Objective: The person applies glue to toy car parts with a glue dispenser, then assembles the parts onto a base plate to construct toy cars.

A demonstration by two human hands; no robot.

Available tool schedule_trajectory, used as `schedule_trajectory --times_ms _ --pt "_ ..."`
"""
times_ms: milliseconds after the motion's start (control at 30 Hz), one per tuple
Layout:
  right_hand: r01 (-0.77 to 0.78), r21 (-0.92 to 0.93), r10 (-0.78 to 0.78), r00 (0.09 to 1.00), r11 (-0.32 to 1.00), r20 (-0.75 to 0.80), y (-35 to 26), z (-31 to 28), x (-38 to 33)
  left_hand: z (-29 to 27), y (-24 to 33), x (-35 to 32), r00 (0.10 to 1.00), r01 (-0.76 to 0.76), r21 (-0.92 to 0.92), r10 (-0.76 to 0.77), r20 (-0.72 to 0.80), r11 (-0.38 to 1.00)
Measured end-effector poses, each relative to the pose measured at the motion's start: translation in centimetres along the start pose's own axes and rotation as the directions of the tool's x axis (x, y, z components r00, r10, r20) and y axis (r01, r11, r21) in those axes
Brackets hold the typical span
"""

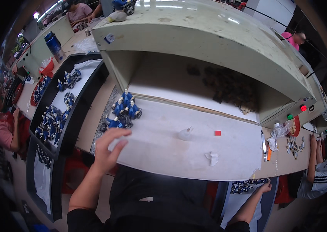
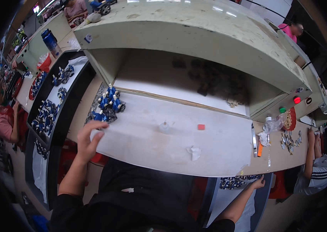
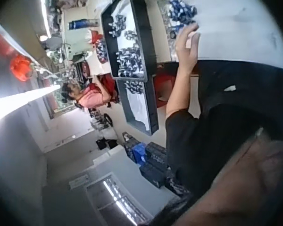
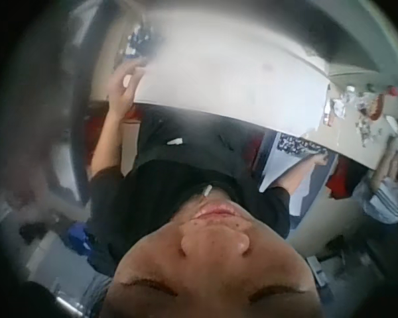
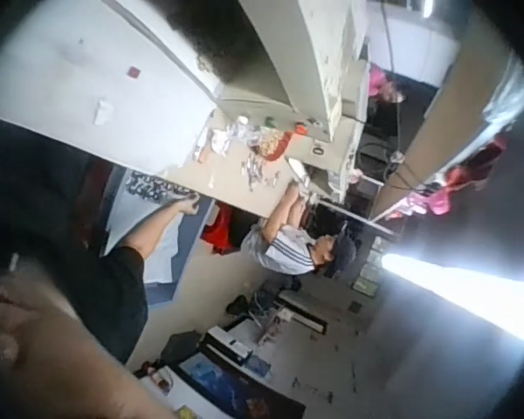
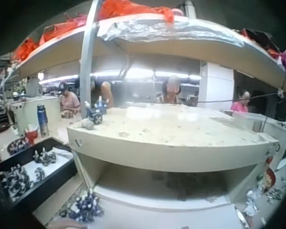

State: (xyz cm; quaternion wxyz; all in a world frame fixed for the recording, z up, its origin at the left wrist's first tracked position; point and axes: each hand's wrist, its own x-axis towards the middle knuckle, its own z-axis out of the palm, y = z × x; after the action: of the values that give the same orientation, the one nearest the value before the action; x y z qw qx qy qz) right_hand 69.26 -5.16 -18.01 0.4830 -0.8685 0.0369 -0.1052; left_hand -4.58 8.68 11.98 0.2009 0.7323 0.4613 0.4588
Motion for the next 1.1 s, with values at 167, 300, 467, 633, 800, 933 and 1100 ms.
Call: schedule_trajectory --times_ms 167,300,467,633,800,933,1100 --pt "0.038 0.674 -0.155 0.981 0.738 0.116 -10.4 -7.4 -10.1 -2.4 -4.6 4.3 0.979 0.082 -0.012 -0.083 -0.185 0.997" --pt "0.244 0.710 -0.623 0.705 0.661 0.338 -20.6 -13.6 -24.8 -1.2 -7.1 6.4 0.994 0.112 0.281 -0.108 -0.028 0.953" --pt "0.693 0.679 -0.885 -0.128 0.243 0.447 -26.9 -16.8 -36.7 0.6 -7.2 7.5 0.987 0.136 0.477 -0.159 0.008 0.868" --pt "0.729 0.670 -0.858 -0.248 0.140 0.450 -26.3 -12.3 -36.2 2.4 -7.5 7.7 0.984 0.122 0.526 -0.171 0.044 0.842" --pt "0.802 0.573 -0.914 -0.090 0.169 0.395 -28.8 -11.2 -35.9 2.8 -6.9 6.8 0.988 -0.026 0.496 -0.052 0.143 0.868" --pt "0.653 0.713 -0.914 -0.079 0.254 0.398 -30.3 -11.6 -39.8 3.9 -6.9 6.9 0.968 -0.159 0.334 0.081 0.237 0.929" --pt "0.433 0.784 -0.880 0.046 0.444 0.473 -30.3 -11.0 -43.0 2.7 -6.4 6.7 0.918 -0.099 0.149 0.032 0.396 0.984"
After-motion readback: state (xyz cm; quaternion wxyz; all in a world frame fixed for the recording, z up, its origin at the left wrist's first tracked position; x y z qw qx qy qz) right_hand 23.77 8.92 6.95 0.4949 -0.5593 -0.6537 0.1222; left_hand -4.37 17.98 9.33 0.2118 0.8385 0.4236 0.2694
